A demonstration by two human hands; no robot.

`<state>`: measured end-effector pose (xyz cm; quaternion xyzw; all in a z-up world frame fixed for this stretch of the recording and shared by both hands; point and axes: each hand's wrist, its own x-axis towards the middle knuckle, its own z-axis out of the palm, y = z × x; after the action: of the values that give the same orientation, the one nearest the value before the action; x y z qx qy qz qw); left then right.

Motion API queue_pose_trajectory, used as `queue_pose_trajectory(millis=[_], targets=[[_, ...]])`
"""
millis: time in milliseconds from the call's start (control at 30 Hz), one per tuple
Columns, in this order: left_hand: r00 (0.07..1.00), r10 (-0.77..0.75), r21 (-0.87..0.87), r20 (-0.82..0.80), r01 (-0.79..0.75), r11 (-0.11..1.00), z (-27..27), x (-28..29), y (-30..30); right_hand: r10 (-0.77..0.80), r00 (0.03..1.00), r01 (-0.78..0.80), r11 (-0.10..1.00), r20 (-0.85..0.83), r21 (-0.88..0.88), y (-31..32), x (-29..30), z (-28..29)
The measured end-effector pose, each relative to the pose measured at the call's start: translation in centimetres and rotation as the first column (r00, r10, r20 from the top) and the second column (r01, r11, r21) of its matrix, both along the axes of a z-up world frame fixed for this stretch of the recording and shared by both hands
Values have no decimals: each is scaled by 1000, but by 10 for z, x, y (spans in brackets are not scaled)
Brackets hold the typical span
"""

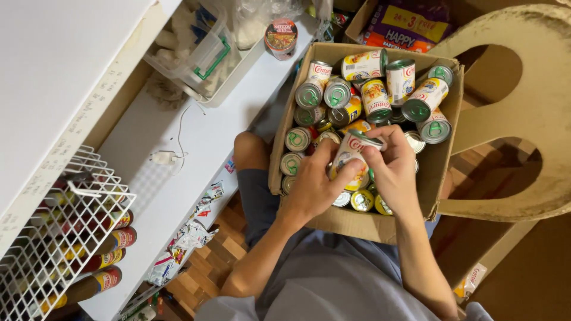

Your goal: Organizing and stocking canned goods on a shelf in a grocery store.

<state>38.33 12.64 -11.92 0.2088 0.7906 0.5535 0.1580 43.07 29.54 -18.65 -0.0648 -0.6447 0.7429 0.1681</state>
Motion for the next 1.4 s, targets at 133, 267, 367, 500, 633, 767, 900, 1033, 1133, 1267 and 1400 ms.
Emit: queue_pose_trajectory(millis=[133,267,367,500,633,767,900,1033,1133,1267,1400], targets=[[997,50,167,53,-58,984,-5,13,-3,-2,1000,3,998,-29,59,-36,1,14],[987,161,283,-20,-149,947,-29,27,-4,-53,996,50,997,-71,-53,-74,13,21],[968,223,301,-120,-178,937,-33,38,-13,-82,996,79,985,16,151,-87,28,11],[949,246,239,-196,-197,951,-41,38,-27,-53,997,45,989,53,143,-98,28,8],[907,265,152,-327,-226,962,-43,25,-40,-89,991,122,896,-96,426,-106,15,16],[814,325,174,-481,-275,946,-22,5,-50,-27,967,152,856,-252,494,-113,-12,47],[744,380,253,-550,-285,925,26,-21,-59,73,904,169,843,-420,511,-119,-48,94],[606,460,349,-649,-301,888,71,-56,-66,164,805,170,857,-570,487,-126,-86,143],[530,506,385,-680,-329,862,108,-84,-72,223,733,178,849,-643,498,-130,-117,183],[432,549,417,-715,-367,832,157,-122,-81,289,646,219,817,-706,534,-137,-160,227],[333,560,444,-759,-363,819,196,-152,-90,339,530,219,831,-778,511,-141,-198,263]])
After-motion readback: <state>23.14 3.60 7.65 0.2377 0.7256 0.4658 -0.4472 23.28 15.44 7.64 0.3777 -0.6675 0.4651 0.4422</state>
